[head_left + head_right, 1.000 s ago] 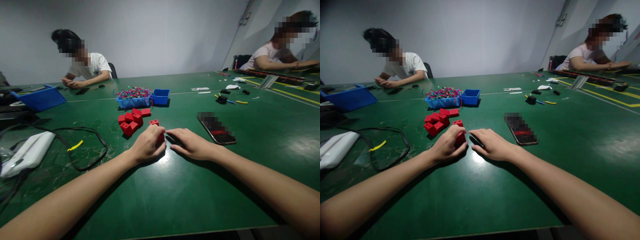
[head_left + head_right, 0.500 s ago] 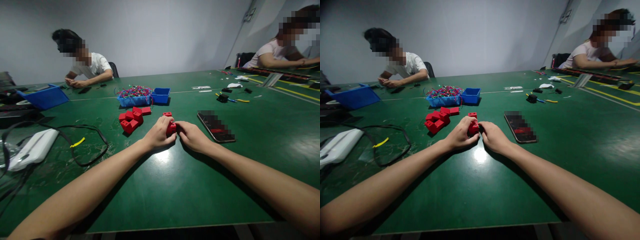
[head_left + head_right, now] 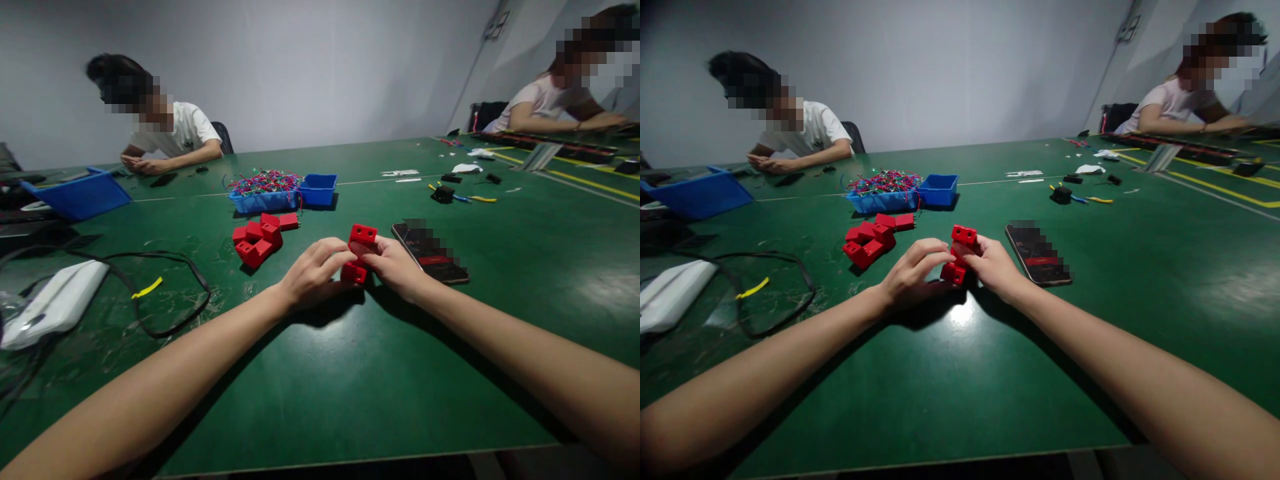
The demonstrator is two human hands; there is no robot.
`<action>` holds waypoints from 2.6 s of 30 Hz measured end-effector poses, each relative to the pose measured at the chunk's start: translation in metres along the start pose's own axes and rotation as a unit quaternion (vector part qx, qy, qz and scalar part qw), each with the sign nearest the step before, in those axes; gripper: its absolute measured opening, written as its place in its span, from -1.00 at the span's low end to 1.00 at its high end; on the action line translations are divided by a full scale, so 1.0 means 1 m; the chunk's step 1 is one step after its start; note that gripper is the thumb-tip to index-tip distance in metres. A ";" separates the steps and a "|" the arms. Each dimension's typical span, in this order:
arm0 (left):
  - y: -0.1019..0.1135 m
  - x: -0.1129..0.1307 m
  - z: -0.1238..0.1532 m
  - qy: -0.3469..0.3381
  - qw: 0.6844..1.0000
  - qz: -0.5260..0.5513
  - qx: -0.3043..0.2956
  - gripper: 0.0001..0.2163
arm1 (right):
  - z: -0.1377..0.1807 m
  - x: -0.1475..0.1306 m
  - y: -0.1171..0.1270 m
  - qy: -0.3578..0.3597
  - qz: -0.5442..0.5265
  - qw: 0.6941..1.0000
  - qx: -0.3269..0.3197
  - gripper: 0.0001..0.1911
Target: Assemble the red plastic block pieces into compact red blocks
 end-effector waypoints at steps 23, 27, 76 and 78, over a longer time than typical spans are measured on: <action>-0.007 -0.038 0.001 0.260 0.929 0.253 -0.073 -0.72 | 0.001 -0.001 -0.010 0.045 0.036 0.997 -0.055 -0.57; -0.007 -0.037 0.002 0.254 0.932 0.248 -0.070 -0.73 | 0.001 -0.003 -0.012 0.025 0.027 0.998 -0.050 -0.59; -0.006 -0.028 0.008 0.375 0.869 0.323 0.028 -0.68 | 0.004 -0.002 -0.008 0.081 0.040 0.988 -0.122 -0.56; -0.007 -0.023 0.008 0.357 0.891 0.281 0.012 -0.69 | 0.004 -0.001 -0.008 0.081 0.045 0.989 -0.118 -0.56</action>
Point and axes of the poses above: each hand's wrist, its own z-axis away from the middle knuckle, its own y-axis out of the back of the hand, x = y × z, the point moved 4 cm from there along -z, towards the middle knuckle, and after that the axes turned 2 degrees about z, right-handed, at the moved point
